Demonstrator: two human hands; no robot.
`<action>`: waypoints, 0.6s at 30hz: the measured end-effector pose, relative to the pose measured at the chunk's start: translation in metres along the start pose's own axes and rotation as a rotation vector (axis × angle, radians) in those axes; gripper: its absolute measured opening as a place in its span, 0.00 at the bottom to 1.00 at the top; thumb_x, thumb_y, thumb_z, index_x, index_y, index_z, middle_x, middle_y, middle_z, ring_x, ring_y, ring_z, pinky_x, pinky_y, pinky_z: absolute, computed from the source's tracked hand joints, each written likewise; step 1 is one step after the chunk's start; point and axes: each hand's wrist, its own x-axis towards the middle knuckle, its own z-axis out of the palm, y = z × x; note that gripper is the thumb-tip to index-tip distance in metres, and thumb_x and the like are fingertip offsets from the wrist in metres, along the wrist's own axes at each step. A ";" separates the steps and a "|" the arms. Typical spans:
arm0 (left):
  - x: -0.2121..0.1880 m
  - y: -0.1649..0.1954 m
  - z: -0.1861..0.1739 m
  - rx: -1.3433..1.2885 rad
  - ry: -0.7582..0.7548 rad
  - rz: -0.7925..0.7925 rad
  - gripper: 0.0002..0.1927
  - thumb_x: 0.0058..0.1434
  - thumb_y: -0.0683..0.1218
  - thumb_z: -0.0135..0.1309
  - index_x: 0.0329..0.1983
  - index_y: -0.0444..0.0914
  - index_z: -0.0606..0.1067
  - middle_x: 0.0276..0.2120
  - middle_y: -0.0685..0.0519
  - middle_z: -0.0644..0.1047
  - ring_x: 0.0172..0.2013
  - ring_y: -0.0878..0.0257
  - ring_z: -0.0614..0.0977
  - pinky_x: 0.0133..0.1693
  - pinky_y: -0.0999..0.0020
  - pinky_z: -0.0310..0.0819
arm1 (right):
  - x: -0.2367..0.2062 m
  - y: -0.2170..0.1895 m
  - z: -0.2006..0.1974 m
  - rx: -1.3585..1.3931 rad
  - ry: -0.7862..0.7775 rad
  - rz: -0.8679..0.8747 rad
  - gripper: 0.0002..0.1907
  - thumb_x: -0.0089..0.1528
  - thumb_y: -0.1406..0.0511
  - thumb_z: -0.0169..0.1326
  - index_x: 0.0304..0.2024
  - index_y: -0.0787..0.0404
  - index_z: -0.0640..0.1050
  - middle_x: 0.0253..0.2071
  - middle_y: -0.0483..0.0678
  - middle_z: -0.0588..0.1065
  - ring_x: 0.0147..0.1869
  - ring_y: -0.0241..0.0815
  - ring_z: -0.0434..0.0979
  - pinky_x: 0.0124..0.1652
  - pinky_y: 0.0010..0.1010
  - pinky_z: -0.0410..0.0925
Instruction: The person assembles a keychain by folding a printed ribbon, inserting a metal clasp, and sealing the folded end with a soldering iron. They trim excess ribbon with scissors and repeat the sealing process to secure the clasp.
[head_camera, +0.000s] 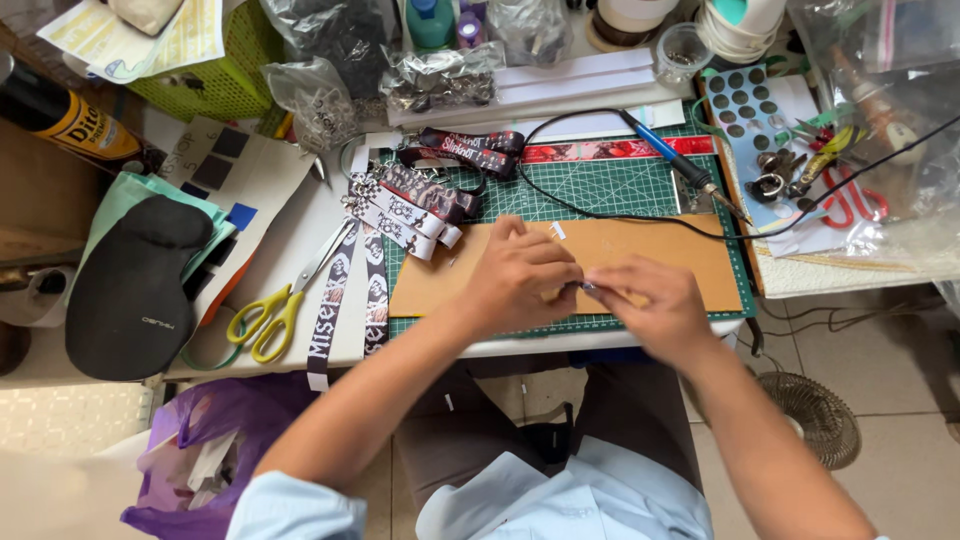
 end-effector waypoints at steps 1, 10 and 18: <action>0.003 -0.008 0.004 0.081 0.004 0.102 0.05 0.52 0.42 0.62 0.32 0.44 0.80 0.30 0.61 0.78 0.36 0.65 0.79 0.48 0.60 0.60 | 0.002 0.003 -0.004 -0.050 -0.042 0.010 0.10 0.57 0.72 0.64 0.42 0.62 0.83 0.38 0.50 0.82 0.39 0.42 0.83 0.38 0.27 0.73; 0.007 -0.058 0.029 0.321 -0.318 0.568 0.08 0.59 0.49 0.58 0.38 0.42 0.81 0.39 0.58 0.77 0.45 0.62 0.77 0.58 0.53 0.65 | 0.011 0.030 -0.007 -0.205 -0.106 -0.149 0.19 0.54 0.69 0.62 0.48 0.63 0.79 0.45 0.52 0.80 0.50 0.51 0.78 0.49 0.39 0.67; 0.003 -0.053 0.022 0.214 -0.473 0.380 0.09 0.57 0.47 0.56 0.37 0.43 0.83 0.39 0.58 0.75 0.47 0.61 0.76 0.57 0.55 0.65 | 0.017 0.052 -0.002 -0.214 -0.233 -0.126 0.13 0.52 0.69 0.64 0.41 0.57 0.82 0.34 0.43 0.80 0.41 0.45 0.78 0.44 0.36 0.66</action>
